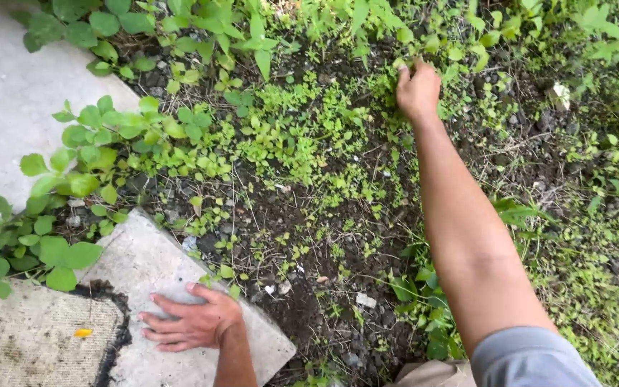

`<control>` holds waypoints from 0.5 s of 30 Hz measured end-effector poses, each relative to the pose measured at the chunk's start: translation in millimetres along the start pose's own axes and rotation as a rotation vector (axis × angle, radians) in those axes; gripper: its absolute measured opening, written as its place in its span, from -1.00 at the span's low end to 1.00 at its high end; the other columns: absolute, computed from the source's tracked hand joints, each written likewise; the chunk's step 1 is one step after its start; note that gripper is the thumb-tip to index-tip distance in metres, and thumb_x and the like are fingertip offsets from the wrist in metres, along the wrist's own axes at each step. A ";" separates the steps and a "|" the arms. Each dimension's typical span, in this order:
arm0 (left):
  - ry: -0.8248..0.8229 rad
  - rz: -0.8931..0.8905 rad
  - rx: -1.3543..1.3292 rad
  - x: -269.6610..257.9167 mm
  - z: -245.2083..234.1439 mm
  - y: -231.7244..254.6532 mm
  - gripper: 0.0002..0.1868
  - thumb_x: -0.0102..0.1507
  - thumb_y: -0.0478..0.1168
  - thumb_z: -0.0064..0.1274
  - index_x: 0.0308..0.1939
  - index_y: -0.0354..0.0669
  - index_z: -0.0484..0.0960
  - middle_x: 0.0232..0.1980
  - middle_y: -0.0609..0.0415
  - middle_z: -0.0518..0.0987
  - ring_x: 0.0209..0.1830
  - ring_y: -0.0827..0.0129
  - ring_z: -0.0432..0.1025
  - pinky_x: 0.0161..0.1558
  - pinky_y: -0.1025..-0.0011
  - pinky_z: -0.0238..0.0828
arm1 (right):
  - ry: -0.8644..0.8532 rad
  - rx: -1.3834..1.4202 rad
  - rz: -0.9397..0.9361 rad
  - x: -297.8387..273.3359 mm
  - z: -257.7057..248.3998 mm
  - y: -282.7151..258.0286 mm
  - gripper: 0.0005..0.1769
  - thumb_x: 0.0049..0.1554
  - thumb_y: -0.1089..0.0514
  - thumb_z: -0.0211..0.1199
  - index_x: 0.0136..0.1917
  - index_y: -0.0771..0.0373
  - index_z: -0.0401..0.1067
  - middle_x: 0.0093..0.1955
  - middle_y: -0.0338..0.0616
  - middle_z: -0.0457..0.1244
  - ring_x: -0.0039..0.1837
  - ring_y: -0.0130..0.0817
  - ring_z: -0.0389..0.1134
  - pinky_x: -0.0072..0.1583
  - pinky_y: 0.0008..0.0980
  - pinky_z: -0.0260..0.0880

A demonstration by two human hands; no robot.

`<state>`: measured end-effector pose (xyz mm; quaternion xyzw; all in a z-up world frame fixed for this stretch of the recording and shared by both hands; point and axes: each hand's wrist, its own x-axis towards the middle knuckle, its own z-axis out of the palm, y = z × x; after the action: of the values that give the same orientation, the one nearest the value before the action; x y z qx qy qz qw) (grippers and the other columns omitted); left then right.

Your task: Pulling weeds from the soil near stone tiles by hand.

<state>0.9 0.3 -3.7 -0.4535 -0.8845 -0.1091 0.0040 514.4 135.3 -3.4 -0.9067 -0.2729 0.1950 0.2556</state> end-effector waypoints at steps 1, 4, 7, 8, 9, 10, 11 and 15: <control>-0.016 -0.001 -0.005 -1.5 0.1 -2.6 -0.19 0.51 0.31 -0.55 0.61 -0.14 0.32 0.65 -0.31 0.08 0.64 -0.29 -0.15 0.48 -0.44 -0.30 | 0.001 0.027 -0.022 8.6 10.8 7.3 -0.63 0.37 0.10 0.02 0.36 0.25 0.39 0.02 -0.14 0.40 -0.37 -0.66 0.17 -0.36 -0.70 0.28; -0.111 -0.077 0.030 0.8 5.8 -0.9 -0.23 0.51 0.30 -0.49 0.66 -0.05 0.20 0.68 -0.26 -0.02 0.67 -0.27 -0.20 0.53 -0.42 -0.36 | 0.159 0.231 -0.152 30.0 17.7 21.9 -0.72 0.33 0.18 -0.11 -0.04 0.14 0.44 -0.07 -0.26 0.36 -0.12 -0.55 0.35 -0.04 -0.53 0.50; -0.047 -0.020 0.026 -3.8 6.2 -4.5 -0.23 0.51 0.27 -0.51 0.68 -0.07 0.18 0.69 -0.28 -0.03 0.69 -0.20 -0.19 0.52 -0.44 -0.32 | 0.002 0.193 -0.098 8.4 -4.4 4.4 -0.79 0.32 0.26 -0.06 0.14 0.13 0.37 0.13 -0.20 0.34 0.00 -0.48 0.39 0.06 -0.48 0.57; -0.034 -0.038 0.016 -3.2 4.1 -8.9 -0.23 0.51 0.27 -0.51 0.68 -0.07 0.18 0.69 -0.28 -0.03 0.69 -0.20 -0.19 0.52 -0.44 -0.32 | -0.003 0.198 -0.121 -4.0 -7.8 0.5 -0.79 0.32 0.26 -0.06 0.14 0.13 0.37 0.13 -0.20 0.34 0.00 -0.48 0.39 0.06 -0.48 0.57; -0.067 -0.045 0.030 -3.1 2.0 -14.9 -0.22 0.51 0.28 -0.49 0.66 -0.10 0.20 0.69 -0.30 -0.02 0.69 -0.22 -0.20 0.52 -0.42 -0.35 | -0.016 0.105 -0.120 -17.8 -11.0 -2.2 -0.67 0.30 0.37 -0.10 0.26 0.22 0.35 0.20 -0.06 0.34 0.08 -0.34 0.43 0.16 -0.39 0.55; -0.101 -0.042 0.035 -3.6 1.6 -17.0 -0.20 0.51 0.29 -0.48 0.65 -0.13 0.22 0.69 -0.32 -0.01 0.68 -0.23 -0.21 0.52 -0.40 -0.37 | -0.017 0.015 -0.118 -29.9 -18.9 -1.8 -0.54 0.28 0.49 -0.13 0.38 0.31 0.32 0.27 0.07 0.33 0.17 -0.21 0.47 0.26 -0.30 0.54; -0.087 -0.051 0.018 -5.3 7.2 -7.5 -0.20 0.51 0.29 -0.48 0.65 -0.13 0.22 0.69 -0.32 -0.01 0.68 -0.23 -0.21 0.52 -0.40 -0.37 | -0.009 0.023 -0.138 -19.5 -16.5 -5.5 -0.54 0.28 0.49 -0.13 0.38 0.31 0.32 0.27 0.07 0.33 0.17 -0.21 0.47 0.26 -0.30 0.54; -0.172 -0.106 0.061 5.5 5.2 0.7 -0.21 0.47 0.29 -0.46 0.69 -0.01 0.08 0.71 -0.25 -0.10 0.71 -0.19 -0.27 0.56 -0.34 -0.42 | -0.034 0.042 -0.048 -32.2 -5.5 -7.4 -0.69 0.28 0.34 0.07 0.29 0.30 0.38 0.21 -0.04 0.31 0.00 -0.35 0.35 0.02 -0.39 0.48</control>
<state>-1.2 6.2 -8.0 -0.4133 -0.9073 -0.0429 -0.0640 489.2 119.5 12.0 -0.8909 -0.2950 0.2100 0.2743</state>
